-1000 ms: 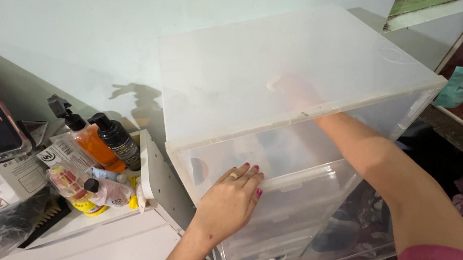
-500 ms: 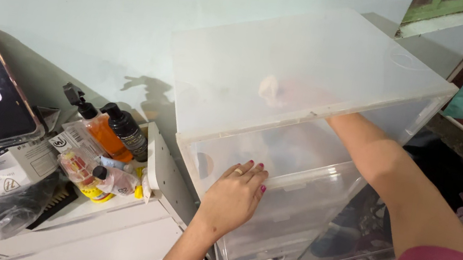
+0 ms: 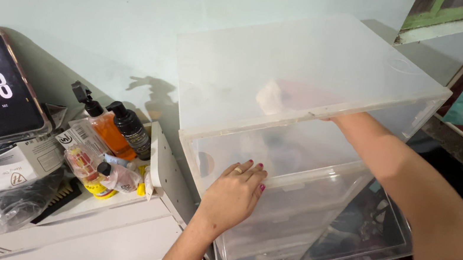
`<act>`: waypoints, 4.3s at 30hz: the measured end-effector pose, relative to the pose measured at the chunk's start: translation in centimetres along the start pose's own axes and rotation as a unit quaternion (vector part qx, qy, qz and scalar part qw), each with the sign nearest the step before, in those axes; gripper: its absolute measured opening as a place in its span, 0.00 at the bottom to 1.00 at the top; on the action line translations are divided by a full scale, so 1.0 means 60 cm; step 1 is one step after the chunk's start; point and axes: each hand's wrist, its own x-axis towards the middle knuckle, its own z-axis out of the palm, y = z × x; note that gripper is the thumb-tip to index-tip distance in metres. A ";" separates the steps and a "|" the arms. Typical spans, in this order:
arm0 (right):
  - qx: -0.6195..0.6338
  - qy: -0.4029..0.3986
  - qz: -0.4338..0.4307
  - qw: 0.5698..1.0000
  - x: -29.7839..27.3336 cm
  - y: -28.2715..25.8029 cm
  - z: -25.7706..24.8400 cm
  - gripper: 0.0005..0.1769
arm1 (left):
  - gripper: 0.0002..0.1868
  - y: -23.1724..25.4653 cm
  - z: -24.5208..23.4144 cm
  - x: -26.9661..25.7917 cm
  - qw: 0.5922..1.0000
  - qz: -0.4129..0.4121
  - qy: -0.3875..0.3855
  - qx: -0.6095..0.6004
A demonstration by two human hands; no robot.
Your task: The person wipes the exterior of a transparent plastic drawer unit with a tissue. They briefly walk to a nearby counter to retrieve a bottle of liquid and a fresh tissue, then return to continue wiping the drawer surfaces.
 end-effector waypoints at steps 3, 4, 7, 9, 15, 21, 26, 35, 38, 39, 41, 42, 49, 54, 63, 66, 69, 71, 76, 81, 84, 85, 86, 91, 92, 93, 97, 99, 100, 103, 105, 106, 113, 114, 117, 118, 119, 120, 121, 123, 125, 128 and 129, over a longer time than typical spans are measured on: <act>-0.008 -0.028 -0.062 0.998 -0.059 -0.038 -0.051 0.21 | 0.15 0.001 -0.001 0.000 1.000 -0.003 0.000 0.000; -0.012 -0.020 -0.062 0.998 -0.081 -0.056 -0.072 0.21 | 0.15 0.001 -0.001 -0.001 1.000 -0.004 0.001 -0.001; -0.001 -0.014 0.053 0.998 -0.127 -0.106 -0.134 0.20 | 0.15 0.001 -0.001 0.000 1.000 -0.001 0.000 0.000; -0.025 0.002 0.115 0.993 -0.140 -0.116 -0.165 0.21 | 0.15 0.001 -0.002 0.001 1.000 0.002 -0.003 0.003; -0.211 0.010 0.095 0.973 -0.154 -0.046 -0.117 0.17 | 0.15 -0.002 0.002 -0.001 1.000 0.004 0.004 0.003; -0.076 0.033 0.039 0.996 -0.012 -0.002 0.003 0.17 | 0.16 -0.004 0.003 -0.002 1.000 0.011 0.006 0.000; -0.033 0.031 0.067 0.997 0.018 0.029 0.029 0.16 | 0.15 -0.003 0.000 -0.003 1.000 0.016 0.003 0.001; 0.065 -0.007 0.042 0.997 0.017 0.006 0.059 0.16 | 0.14 -0.007 -0.009 0.003 1.000 0.019 -0.012 -0.006; 0.146 -0.040 -0.010 0.988 0.027 -0.055 0.065 0.15 | 0.15 -0.005 -0.006 0.000 1.000 0.023 -0.011 -0.006; 0.182 -0.052 -0.028 0.982 0.034 -0.083 0.065 0.15 | 0.15 -0.005 -0.006 -0.002 1.000 0.020 -0.010 -0.007; 0.245 -0.079 -0.055 0.965 0.047 -0.149 0.066 0.15 | 0.15 -0.004 -0.005 -0.002 1.000 0.016 -0.007 -0.010; 0.268 -0.089 -0.057 0.958 0.051 -0.180 0.065 0.15 | 0.15 -0.004 -0.005 -0.002 1.000 0.017 -0.009 -0.009; 0.280 -0.049 -0.081 0.955 0.085 -0.313 0.176 0.15 | 0.14 -0.004 -0.005 -0.002 1.000 0.015 -0.015 0.005; 0.326 -0.040 -0.160 0.931 0.111 -0.296 0.259 0.13 | 0.14 0.000 -0.008 -0.003 1.000 0.014 -0.012 -0.001; 0.334 -0.271 -0.164 0.888 -0.030 -0.354 0.084 0.10 | 0.23 0.015 -0.047 -0.006 0.988 0.010 0.057 -0.144; 0.379 -0.295 -0.221 0.849 -0.076 -0.348 0.021 0.09 | 0.21 0.001 -0.047 -0.016 0.969 0.026 0.116 -0.216; 0.259 -0.293 -0.186 0.901 -0.117 -0.328 -0.033 0.11 | 0.20 -0.018 -0.031 -0.049 0.949 0.031 0.141 -0.281; 0.548 -0.315 0.254 0.732 -0.156 -0.319 -0.069 0.10 | 0.18 -0.029 -0.020 -0.093 0.931 0.028 0.176 -0.320; 0.200 -0.091 -0.079 0.972 -0.296 -0.251 -0.214 0.09 | 0.15 -0.004 0.059 -0.209 0.812 -0.152 0.474 -0.307; 0.126 -0.150 0.014 0.981 -0.442 -0.254 -0.233 0.17 | 0.36 0.041 0.091 -0.242 0.771 -0.277 0.348 -0.455; 0.128 -0.192 0.036 0.972 -0.484 -0.279 -0.207 0.19 | 0.44 0.077 0.082 -0.235 0.769 -0.267 0.236 -0.531; 0.153 -0.199 0.047 0.967 -0.494 -0.295 -0.196 0.19 | 0.46 0.082 0.080 -0.231 0.764 -0.257 0.199 -0.557; 0.178 -0.207 0.058 0.960 -0.499 -0.314 -0.184 0.18 | 0.45 0.083 0.078 -0.228 0.764 -0.262 0.197 -0.556; 0.198 -0.069 -0.188 0.960 -0.486 -0.428 -0.143 0.24 | 0.41 0.084 0.092 -0.229 0.769 -0.259 0.197 -0.550; 0.205 -0.070 -0.185 0.959 -0.477 -0.449 -0.139 0.26 | 0.40 0.082 0.098 -0.231 0.769 -0.260 0.204 -0.547; 0.211 -0.071 -0.181 0.958 -0.465 -0.465 -0.136 0.27 | 0.39 0.080 0.104 -0.234 0.770 -0.261 0.208 -0.544; 0.173 -0.021 -0.142 0.974 -0.424 -0.511 -0.126 0.24 | 0.35 0.071 0.120 -0.239 0.766 -0.289 0.210 -0.534; 0.159 -0.005 -0.087 0.983 -0.409 -0.506 -0.127 0.22 | 0.35 0.070 0.123 -0.240 0.740 -0.278 0.218 -0.572; 0.153 0.003 -0.060 0.986 -0.402 -0.500 -0.126 0.21 | 0.35 0.071 0.123 -0.241 0.726 -0.273 0.221 -0.591; 0.292 -0.016 0.413 0.862 -0.397 -0.438 -0.134 0.19 | 0.36 0.070 0.120 -0.240 0.731 -0.268 0.221 -0.587; 0.091 0.114 0.332 0.932 -0.433 -0.372 -0.161 0.18 | 0.36 0.072 0.118 -0.239 0.737 -0.265 0.216 -0.583; -0.108 0.170 0.190 0.961 -0.450 -0.355 -0.162 0.19 | 0.36 0.072 0.118 -0.237 0.740 -0.262 0.215 -0.581; -0.013 0.068 0.190 0.979 -0.536 -0.407 -0.098 0.17 | 0.36 0.072 0.116 -0.234 0.738 -0.259 0.221 -0.582; 0.019 0.076 0.119 0.990 -0.538 -0.424 -0.082 0.15 | 0.36 0.072 0.116 -0.234 0.733 -0.262 0.222 -0.587; 0.313 -0.002 0.095 0.945 -0.550 -0.429 -0.064 0.15 | 0.37 0.073 0.112 -0.237 0.713 -0.269 0.222 -0.609; 0.478 0.002 0.161 0.863 -0.549 -0.421 -0.055 0.15 | 0.37 0.073 0.108 -0.240 0.704 -0.272 0.221 -0.617; 0.625 0.003 0.223 0.749 -0.540 -0.409 -0.044 0.15 | 0.35 0.074 0.103 -0.244 0.738 -0.267 0.236 -0.574; 0.745 0.002 0.279 0.605 -0.539 -0.403 -0.036 0.16 | 0.34 0.075 0.096 -0.250 0.768 -0.261 0.248 -0.529; 0.792 -0.019 0.265 0.550 -0.538 -0.396 -0.033 0.14 | 0.33 0.079 0.090 -0.253 0.796 -0.254 0.266 -0.481; 0.870 -0.065 0.235 0.428 -0.530 -0.394 -0.031 0.12 | 0.28 0.092 0.073 -0.264 0.837 -0.251 0.320 -0.367; 0.876 -0.146 0.203 0.413 -0.524 -0.408 -0.029 0.12 | 0.24 0.111 0.053 -0.274 0.852 -0.249 0.351 -0.299; 0.865 -0.227 0.175 0.411 -0.519 -0.424 -0.021 0.12 | 0.18 0.149 0.026 -0.292 0.846 -0.245 0.366 -0.300; 0.859 -0.248 0.168 0.415 -0.518 -0.430 -0.015 0.12 | 0.17 0.163 0.018 -0.297 0.841 -0.240 0.368 -0.316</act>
